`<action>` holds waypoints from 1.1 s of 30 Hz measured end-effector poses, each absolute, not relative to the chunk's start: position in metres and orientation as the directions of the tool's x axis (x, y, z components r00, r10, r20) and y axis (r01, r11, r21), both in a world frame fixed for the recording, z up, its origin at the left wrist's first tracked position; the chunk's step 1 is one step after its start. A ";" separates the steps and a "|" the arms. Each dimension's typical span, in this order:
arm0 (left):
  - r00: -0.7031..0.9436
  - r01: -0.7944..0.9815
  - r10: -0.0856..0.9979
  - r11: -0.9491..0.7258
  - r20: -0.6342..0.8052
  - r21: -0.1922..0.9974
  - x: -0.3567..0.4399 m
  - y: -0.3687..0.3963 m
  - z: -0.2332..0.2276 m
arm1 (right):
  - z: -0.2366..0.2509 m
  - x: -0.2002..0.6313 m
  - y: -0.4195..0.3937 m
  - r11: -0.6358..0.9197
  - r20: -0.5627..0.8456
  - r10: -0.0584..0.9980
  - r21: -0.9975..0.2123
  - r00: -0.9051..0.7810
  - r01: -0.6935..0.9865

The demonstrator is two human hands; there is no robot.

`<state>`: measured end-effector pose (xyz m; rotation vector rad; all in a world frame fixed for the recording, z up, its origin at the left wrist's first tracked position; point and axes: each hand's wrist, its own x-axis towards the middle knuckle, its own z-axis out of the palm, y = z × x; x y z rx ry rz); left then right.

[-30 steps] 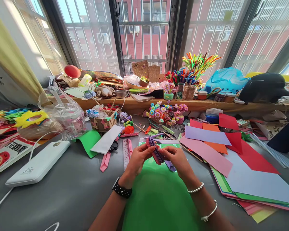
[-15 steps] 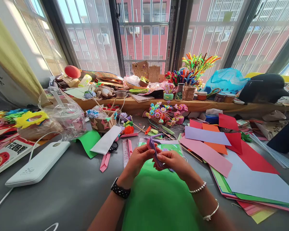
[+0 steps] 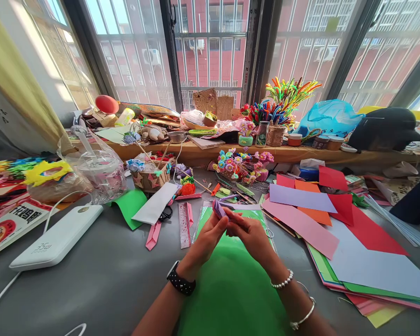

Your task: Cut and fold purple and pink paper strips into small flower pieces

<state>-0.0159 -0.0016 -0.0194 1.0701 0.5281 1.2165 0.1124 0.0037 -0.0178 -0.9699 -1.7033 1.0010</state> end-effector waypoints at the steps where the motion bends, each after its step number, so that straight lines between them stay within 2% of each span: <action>1: 0.306 -0.487 0.930 -0.029 0.201 0.873 -0.015 -0.002 -0.019 | -0.018 0.112 0.003 0.405 0.345 0.899 -0.890 -0.269 0.210; 4: 0.306 -0.506 0.927 -0.032 0.215 0.862 -0.014 -0.003 -0.017 | -0.017 0.110 0.001 0.450 0.380 0.879 -0.861 -0.290 0.238; 11: 0.327 -0.512 0.912 -0.048 0.247 0.858 -0.019 -0.002 -0.013 | -0.012 0.114 0.001 0.315 0.215 0.879 -0.932 -0.427 0.180; 15: 0.336 -0.496 0.896 -0.093 0.289 0.863 -0.020 -0.002 -0.014 | -0.012 0.114 0.000 0.390 0.287 0.878 -0.893 -0.383 0.223; 18: 0.321 -0.517 0.890 -0.122 0.324 0.847 -0.020 -0.002 -0.014 | -0.011 0.111 -0.003 0.516 0.412 0.841 -0.805 -0.350 0.292; 23: 0.284 -0.522 0.894 -0.159 0.347 0.838 -0.020 0.000 -0.016 | -0.013 0.106 -0.005 0.675 0.601 0.732 -0.580 -0.321 0.455; 29: 0.109 -0.378 0.962 -0.191 0.248 0.906 -0.023 0.007 -0.022 | -0.021 0.108 -0.002 0.683 0.742 0.594 -0.260 -0.311 0.683; 33: 0.050 -0.344 0.972 -0.200 0.231 0.917 -0.030 0.008 -0.016 | -0.020 0.112 0.000 0.654 0.730 0.589 -0.178 -0.348 0.735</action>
